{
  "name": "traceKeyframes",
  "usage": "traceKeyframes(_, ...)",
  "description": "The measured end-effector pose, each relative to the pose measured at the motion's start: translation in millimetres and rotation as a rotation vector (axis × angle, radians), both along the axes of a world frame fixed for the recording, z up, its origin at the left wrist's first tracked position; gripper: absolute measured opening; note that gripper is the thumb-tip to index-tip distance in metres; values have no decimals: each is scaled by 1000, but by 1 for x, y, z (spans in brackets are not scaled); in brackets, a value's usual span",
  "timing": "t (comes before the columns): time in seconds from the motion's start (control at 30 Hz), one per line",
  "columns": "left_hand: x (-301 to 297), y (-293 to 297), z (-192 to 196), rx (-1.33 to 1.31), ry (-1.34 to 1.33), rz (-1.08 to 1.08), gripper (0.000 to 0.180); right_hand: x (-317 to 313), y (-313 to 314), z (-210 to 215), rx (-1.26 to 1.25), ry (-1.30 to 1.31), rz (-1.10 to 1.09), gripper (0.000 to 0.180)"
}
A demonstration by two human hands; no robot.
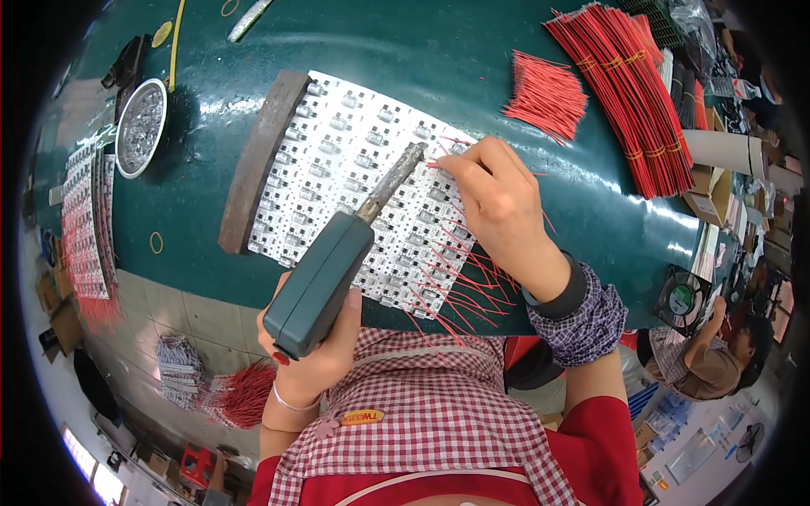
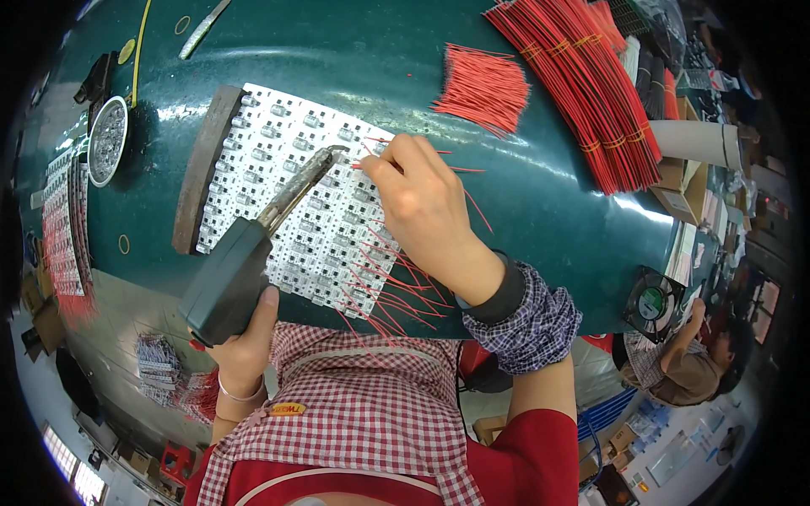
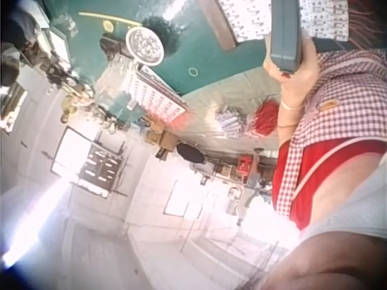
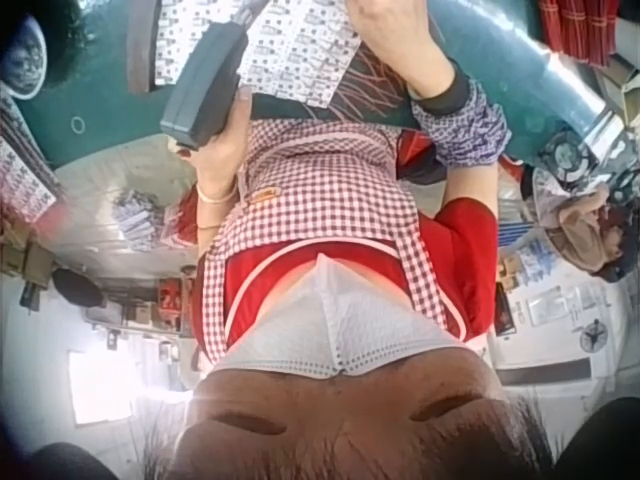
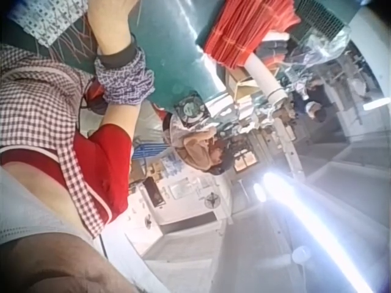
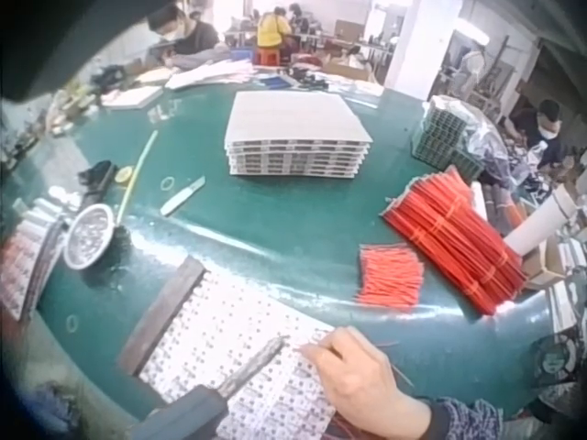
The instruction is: The person attaches red wires to a circuit board panel using a handheld soldering tool, picking the wires from a pile by hand and soldering them to the panel.
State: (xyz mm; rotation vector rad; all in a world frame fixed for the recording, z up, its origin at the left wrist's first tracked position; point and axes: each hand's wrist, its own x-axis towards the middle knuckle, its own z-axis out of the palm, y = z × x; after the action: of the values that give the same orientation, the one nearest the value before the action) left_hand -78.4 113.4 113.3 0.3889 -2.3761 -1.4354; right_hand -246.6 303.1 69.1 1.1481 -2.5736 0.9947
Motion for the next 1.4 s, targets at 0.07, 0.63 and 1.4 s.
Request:
traceKeyframes(0.07, 2, 0, 0, 35, -26, 17, 18, 0, -1, 0, -26, 21, -14, 25)
traceKeyframes(0.63, 4, -3, -4, 42, -37, -30, 17, 18, -5, -3, -73, 58, -74, 31)
traceKeyframes(1.4, 0, -4, 3, -41, -105, -100, 13, 20, -9, -2, -32, 60, -94, 28)
